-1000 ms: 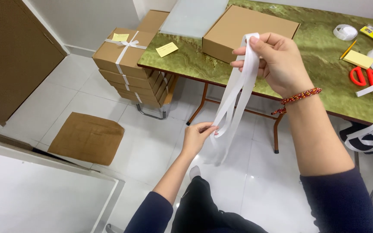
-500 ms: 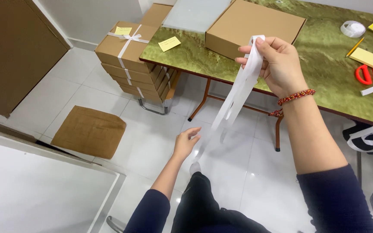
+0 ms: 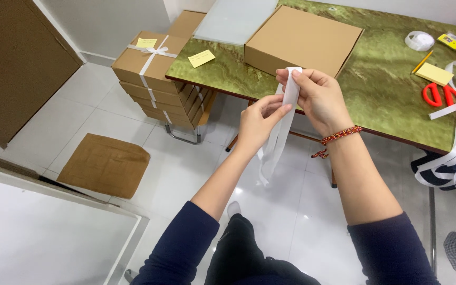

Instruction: The person unpacks a checkered shirt from a plastic bag, places it on a hanger, and hangs it on a clothing rack. They then pack a plastic bag into a cardboard box, close the box, and tie it with a white ribbon.

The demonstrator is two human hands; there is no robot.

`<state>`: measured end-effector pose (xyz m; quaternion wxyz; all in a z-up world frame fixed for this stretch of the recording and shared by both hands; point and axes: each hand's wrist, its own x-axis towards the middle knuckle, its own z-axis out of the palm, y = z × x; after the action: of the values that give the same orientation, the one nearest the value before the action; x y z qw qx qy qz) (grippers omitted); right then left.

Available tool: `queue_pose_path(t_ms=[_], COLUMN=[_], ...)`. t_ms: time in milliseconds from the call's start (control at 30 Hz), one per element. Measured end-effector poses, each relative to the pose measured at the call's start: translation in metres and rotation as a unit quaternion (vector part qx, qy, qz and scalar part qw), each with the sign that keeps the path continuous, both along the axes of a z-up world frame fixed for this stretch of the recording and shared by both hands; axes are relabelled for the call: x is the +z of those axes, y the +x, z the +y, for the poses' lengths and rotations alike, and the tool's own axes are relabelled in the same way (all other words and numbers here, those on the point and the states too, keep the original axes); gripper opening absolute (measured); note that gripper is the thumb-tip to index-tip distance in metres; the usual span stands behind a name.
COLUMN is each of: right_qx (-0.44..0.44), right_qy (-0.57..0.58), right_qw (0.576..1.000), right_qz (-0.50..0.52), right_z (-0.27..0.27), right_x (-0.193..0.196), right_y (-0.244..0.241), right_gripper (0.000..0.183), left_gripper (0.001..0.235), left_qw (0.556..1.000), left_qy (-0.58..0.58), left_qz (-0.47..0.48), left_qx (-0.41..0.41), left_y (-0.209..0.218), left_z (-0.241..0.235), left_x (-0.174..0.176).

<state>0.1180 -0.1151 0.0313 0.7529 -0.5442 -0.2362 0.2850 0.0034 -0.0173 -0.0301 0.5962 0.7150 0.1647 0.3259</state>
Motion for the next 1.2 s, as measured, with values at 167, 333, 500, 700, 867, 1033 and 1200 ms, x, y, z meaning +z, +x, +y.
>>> queue_pose_path(t_ms=[167,333,500,700,867,1033,1200], right_qx=[-0.010,0.001,0.050,0.066,0.049,0.040,0.070], right_qy=[-0.047,-0.056,-0.126,-0.152,-0.135,-0.089,-0.058], right_qw=[0.998,0.998,0.990,0.984,0.985,0.990,0.991], right_qz=[-0.033,-0.031,-0.023,-0.058,-0.099,-0.103,-0.098], right_z=[-0.011,-0.016,-0.023,-0.038,-0.042,-0.037,-0.029], right_x=[0.000,0.003,-0.034,-0.010,0.004,-0.008,-0.001], right_y=[-0.006,-0.014,0.000,-0.018,-0.018,0.004,-0.002], right_gripper=[0.016,0.023,0.041,0.049,0.036,0.034,0.034], left_gripper=[0.034,0.021,0.020,0.028,0.020,0.025,0.026], left_qw=[0.998,0.997,0.997,0.996,0.999,0.994,0.993], left_qy=[0.004,0.012,-0.005,-0.065,-0.004,0.095,0.092], left_qz=[0.055,0.069,0.060,0.024,-0.006,-0.044,-0.062], left_qx=[-0.011,0.008,0.039,0.054,0.041,0.036,0.039], left_y=[0.004,0.014,0.022,0.032,0.036,0.033,0.021], left_z=[-0.009,-0.008,0.005,0.008,0.008,0.006,0.001], left_x=[-0.002,-0.007,-0.008,-0.003,-0.001,-0.003,0.021])
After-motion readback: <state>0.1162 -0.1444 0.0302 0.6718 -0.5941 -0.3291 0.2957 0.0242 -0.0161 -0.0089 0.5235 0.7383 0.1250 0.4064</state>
